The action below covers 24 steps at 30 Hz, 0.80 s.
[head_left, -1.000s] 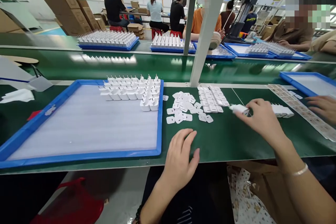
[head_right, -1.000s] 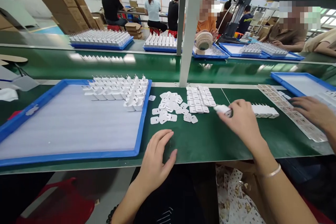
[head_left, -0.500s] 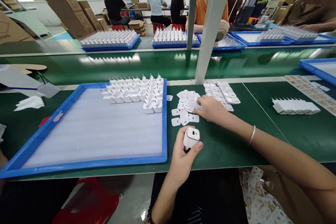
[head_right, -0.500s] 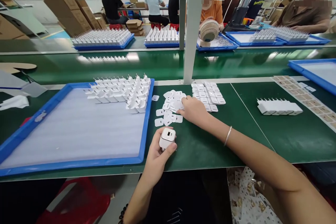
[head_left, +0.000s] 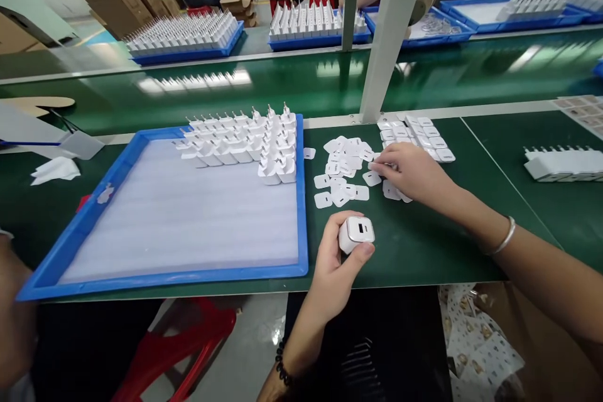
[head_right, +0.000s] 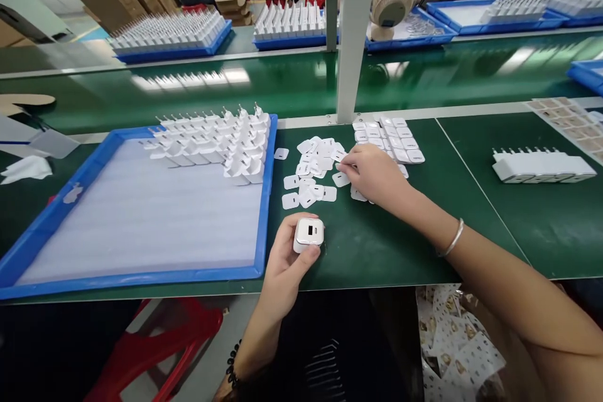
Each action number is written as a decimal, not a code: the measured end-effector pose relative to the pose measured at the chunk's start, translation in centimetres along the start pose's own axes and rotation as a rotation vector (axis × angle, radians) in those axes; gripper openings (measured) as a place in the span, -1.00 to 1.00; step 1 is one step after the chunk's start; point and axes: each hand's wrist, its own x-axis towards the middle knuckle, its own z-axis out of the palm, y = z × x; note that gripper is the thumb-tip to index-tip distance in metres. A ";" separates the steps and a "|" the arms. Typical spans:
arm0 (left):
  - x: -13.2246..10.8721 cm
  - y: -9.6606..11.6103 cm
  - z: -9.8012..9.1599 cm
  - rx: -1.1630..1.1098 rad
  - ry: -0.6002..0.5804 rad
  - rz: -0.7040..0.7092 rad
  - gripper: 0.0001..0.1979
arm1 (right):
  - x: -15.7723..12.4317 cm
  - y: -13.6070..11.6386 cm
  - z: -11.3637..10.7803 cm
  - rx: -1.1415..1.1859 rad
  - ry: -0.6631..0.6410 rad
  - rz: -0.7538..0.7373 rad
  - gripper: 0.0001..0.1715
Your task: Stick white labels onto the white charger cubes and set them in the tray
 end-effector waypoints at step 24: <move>0.1 -0.2 0.1 0.071 -0.041 0.094 -0.56 | -4.4 -1.6 -1.1 1.272 -0.534 -0.048 -0.90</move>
